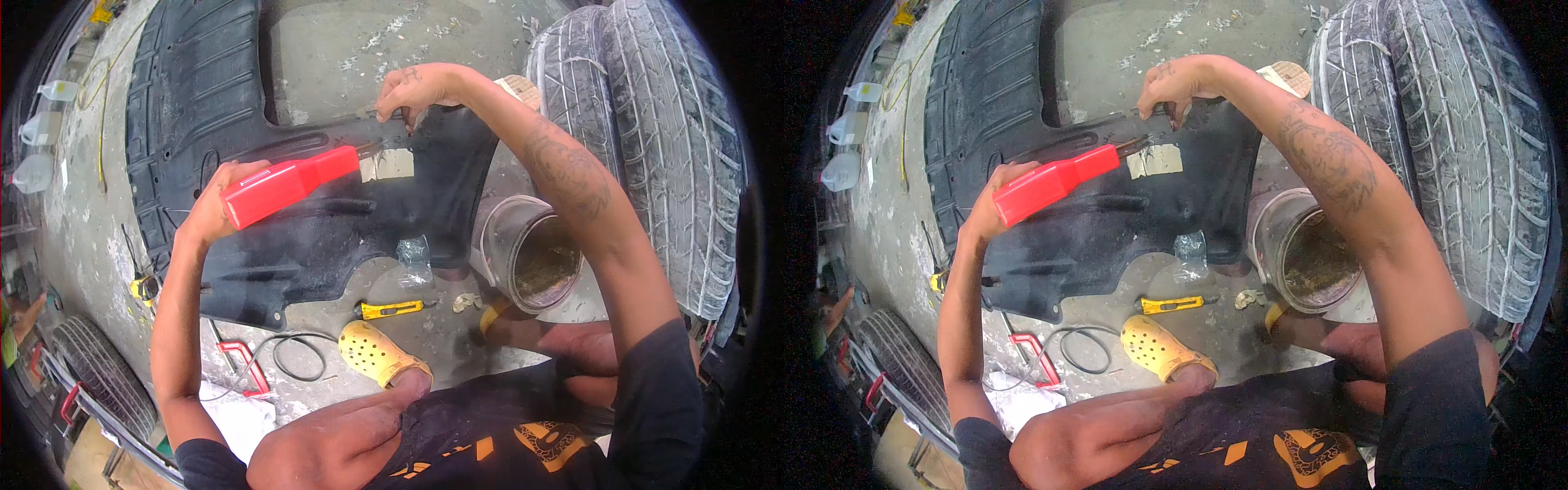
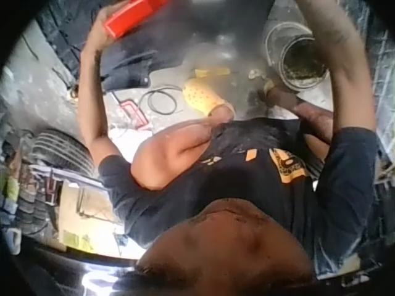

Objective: Repairing a crack in an automotive plastic splash guard using a heat stapler tool.

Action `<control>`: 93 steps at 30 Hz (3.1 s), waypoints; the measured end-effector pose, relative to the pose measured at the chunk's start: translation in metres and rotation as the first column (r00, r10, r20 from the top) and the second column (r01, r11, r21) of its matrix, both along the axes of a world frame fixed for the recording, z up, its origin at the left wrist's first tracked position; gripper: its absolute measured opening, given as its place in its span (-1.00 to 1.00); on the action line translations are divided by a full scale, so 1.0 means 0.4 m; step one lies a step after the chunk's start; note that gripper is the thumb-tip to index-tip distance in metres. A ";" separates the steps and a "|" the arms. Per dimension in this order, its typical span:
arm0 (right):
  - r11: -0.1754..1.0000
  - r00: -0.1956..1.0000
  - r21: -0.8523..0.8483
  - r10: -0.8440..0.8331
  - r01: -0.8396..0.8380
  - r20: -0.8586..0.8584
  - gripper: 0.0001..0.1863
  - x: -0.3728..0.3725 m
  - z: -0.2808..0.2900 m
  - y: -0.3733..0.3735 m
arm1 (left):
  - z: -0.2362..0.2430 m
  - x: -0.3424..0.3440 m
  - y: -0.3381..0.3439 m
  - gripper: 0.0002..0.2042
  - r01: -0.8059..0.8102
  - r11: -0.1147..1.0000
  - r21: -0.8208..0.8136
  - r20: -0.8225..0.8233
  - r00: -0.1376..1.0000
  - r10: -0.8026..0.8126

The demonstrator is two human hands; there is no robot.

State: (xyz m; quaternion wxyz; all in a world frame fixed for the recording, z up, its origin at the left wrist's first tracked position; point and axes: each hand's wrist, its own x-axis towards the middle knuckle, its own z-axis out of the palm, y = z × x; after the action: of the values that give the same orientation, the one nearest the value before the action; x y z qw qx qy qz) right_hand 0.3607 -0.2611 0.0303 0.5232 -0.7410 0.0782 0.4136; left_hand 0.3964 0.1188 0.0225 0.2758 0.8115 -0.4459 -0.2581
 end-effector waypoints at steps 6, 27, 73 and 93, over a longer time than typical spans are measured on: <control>1.000 1.000 -0.005 -0.026 0.026 -0.003 -0.52 0.000 -0.011 -0.004 | 0.011 0.005 -0.007 -0.48 0.026 0.999 -0.033 -0.023 0.999 -0.027; 0.998 0.997 -0.016 -0.069 0.068 -0.032 -0.52 -0.001 -0.007 -0.002 | 0.014 -0.003 -0.012 -0.55 0.048 0.997 -0.068 0.067 0.997 -0.043; 0.999 0.999 -0.028 -0.024 0.024 -0.021 -0.41 -0.001 0.001 0.000 | 0.105 -0.039 -0.088 -0.74 0.019 0.991 -0.133 -0.019 1.000 -0.021; 0.998 0.999 -0.044 -0.049 0.049 0.001 -0.48 -0.005 0.018 0.013 | 0.088 -0.040 -0.080 -0.74 0.038 0.974 -0.225 0.066 0.998 -0.024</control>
State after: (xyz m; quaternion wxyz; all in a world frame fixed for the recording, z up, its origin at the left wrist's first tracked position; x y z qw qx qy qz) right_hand 0.3587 -0.2559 0.0375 0.5166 -0.7503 0.1054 0.3989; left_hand 0.3803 0.0867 0.0579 0.3482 0.7755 -0.4934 -0.1841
